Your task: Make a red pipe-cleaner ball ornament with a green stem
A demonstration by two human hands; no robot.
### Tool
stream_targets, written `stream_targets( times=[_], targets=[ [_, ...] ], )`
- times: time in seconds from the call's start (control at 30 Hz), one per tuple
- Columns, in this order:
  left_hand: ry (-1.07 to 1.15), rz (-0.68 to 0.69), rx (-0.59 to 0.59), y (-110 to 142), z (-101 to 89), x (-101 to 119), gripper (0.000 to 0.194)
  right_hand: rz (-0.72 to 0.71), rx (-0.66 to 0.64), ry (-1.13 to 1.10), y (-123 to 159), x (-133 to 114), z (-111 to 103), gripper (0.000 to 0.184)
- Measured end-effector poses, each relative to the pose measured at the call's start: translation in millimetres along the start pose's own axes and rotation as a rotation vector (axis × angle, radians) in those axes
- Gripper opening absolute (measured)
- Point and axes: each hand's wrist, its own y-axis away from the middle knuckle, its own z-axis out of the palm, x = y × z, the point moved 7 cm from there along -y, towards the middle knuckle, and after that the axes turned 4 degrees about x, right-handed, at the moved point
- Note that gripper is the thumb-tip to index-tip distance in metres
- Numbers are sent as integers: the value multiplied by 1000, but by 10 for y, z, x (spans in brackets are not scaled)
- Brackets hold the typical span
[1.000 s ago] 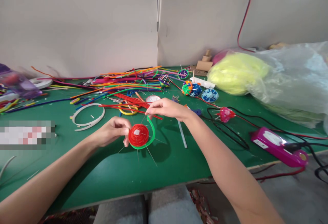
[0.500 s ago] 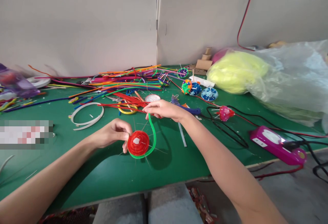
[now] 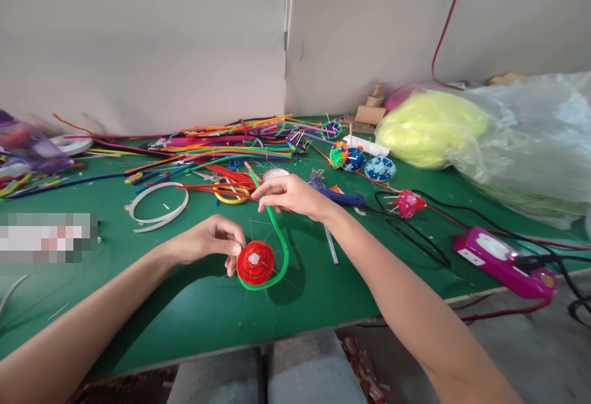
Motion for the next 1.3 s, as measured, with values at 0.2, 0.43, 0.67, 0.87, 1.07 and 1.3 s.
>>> stream_targets(
  times=[0.2, 0.43, 0.67, 0.87, 1.07, 1.3],
  targets=[
    [-13, -25, 15, -12, -14, -21, 25, -13, 2, 64, -28, 31, 77, 16],
    [-28, -23, 20, -11, -3, -6, 26, 15, -47, 154, -72, 217, 169, 17],
    [-34, -25, 19, -6, -10, -14, 26, -10, -13, 140, -71, 183, 124, 16],
    [-25, -27, 25, -10, -8, -6, 27, -17, -13, 145, -70, 179, 127, 16],
    [-27, -26, 26, -7, -15, -10, 27, -10, -7, 142, -62, 163, 120, 15],
    [-25, -20, 18, -8, -9, -12, 26, 3, 8, 133, -62, 152, 116, 14]
  ],
)
